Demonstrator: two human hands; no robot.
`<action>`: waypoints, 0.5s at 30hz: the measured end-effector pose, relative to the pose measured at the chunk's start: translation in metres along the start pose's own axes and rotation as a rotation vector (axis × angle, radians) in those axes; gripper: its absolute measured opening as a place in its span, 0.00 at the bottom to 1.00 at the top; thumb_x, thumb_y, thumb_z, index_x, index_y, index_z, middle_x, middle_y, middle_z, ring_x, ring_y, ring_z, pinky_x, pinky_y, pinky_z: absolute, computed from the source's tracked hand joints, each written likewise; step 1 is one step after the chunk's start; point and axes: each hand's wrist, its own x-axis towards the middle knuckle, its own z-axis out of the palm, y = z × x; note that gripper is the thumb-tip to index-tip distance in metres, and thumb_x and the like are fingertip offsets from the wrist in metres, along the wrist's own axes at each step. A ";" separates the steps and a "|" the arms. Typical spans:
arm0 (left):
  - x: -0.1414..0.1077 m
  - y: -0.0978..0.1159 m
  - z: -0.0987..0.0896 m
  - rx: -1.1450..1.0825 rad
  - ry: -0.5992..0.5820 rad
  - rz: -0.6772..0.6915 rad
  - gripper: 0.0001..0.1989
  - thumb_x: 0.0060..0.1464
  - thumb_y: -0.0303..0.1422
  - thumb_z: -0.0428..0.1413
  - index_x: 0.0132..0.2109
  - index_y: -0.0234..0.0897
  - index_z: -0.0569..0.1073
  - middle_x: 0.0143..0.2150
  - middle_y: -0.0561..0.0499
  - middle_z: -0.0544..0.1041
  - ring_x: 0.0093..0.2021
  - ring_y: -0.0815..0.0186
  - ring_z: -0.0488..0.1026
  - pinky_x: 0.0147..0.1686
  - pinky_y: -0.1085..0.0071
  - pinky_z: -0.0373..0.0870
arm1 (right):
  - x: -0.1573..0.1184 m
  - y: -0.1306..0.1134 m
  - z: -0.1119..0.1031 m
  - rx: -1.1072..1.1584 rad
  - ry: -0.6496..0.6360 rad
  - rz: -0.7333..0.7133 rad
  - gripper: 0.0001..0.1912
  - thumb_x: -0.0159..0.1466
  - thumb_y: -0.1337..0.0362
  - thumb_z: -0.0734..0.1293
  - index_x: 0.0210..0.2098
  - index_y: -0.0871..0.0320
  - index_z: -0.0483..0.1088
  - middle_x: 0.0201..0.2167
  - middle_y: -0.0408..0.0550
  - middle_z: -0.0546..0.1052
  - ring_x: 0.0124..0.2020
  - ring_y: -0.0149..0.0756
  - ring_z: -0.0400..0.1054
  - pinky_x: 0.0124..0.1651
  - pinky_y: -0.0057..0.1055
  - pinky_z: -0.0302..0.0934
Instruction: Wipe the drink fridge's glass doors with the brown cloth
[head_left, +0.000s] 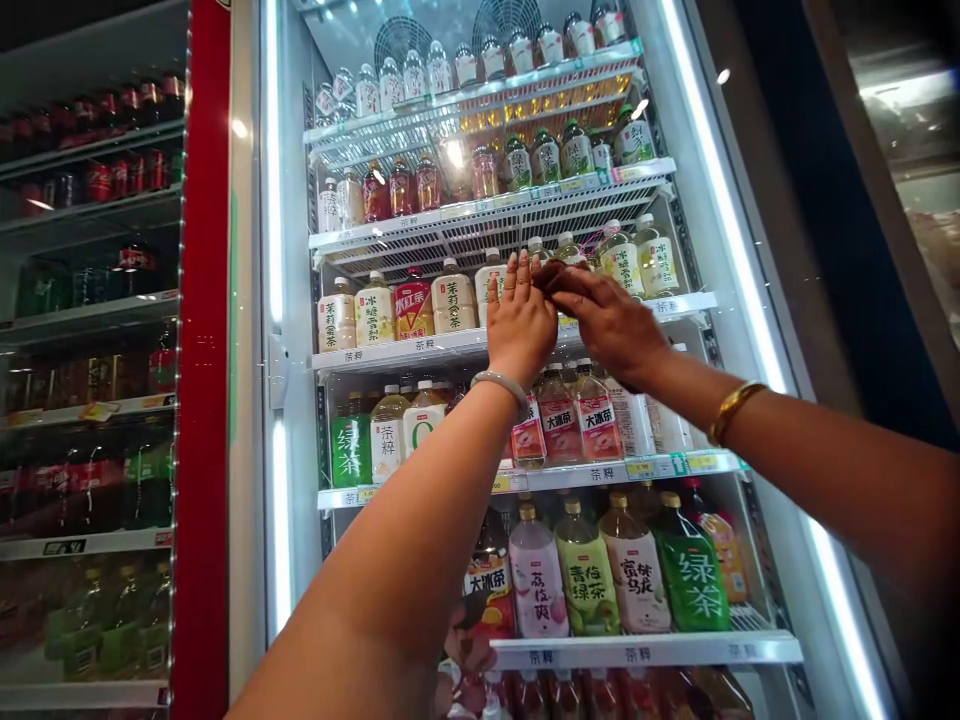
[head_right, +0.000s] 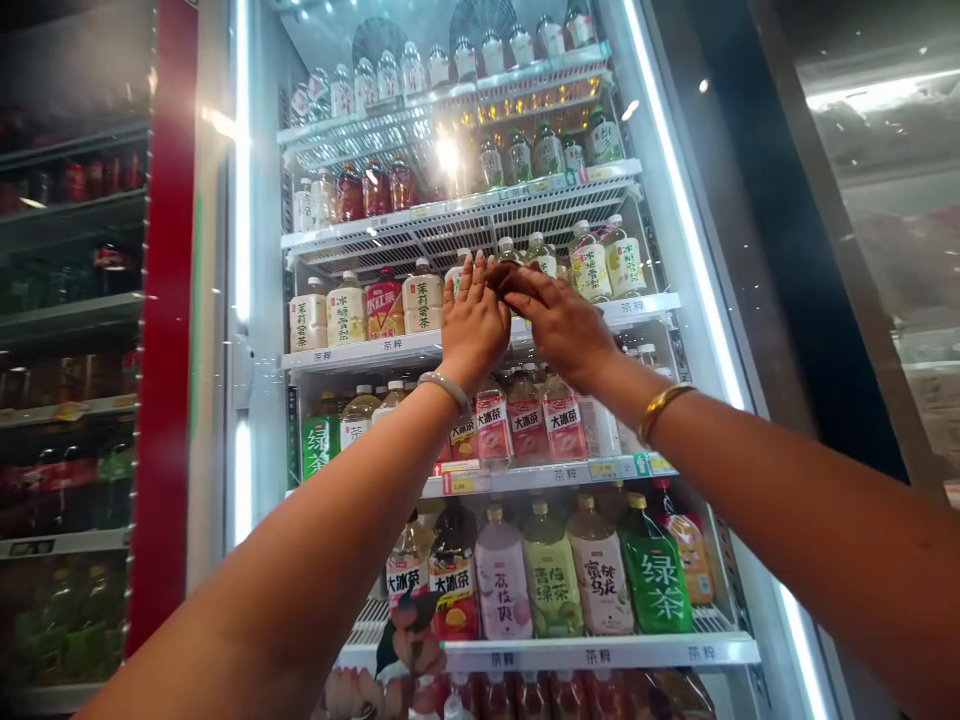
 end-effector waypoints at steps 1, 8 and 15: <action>0.000 0.000 0.000 -0.001 -0.003 -0.005 0.33 0.69 0.33 0.39 0.78 0.35 0.52 0.81 0.49 0.47 0.81 0.64 0.39 0.79 0.57 0.29 | 0.005 0.006 -0.003 0.001 0.004 0.020 0.26 0.70 0.68 0.58 0.64 0.45 0.71 0.73 0.41 0.64 0.73 0.50 0.59 0.73 0.58 0.61; 0.000 -0.002 0.004 -0.017 0.030 0.006 0.33 0.68 0.33 0.40 0.78 0.38 0.50 0.81 0.51 0.47 0.81 0.65 0.38 0.79 0.57 0.28 | -0.011 0.014 -0.005 -0.045 0.134 0.251 0.29 0.67 0.69 0.61 0.67 0.49 0.69 0.74 0.48 0.62 0.73 0.59 0.58 0.68 0.64 0.65; 0.000 -0.004 0.006 -0.007 0.035 0.028 0.33 0.68 0.33 0.39 0.78 0.32 0.51 0.81 0.46 0.45 0.81 0.61 0.38 0.79 0.55 0.29 | -0.002 0.045 -0.019 0.023 0.061 0.057 0.28 0.67 0.70 0.60 0.64 0.45 0.71 0.71 0.41 0.66 0.71 0.45 0.62 0.70 0.52 0.64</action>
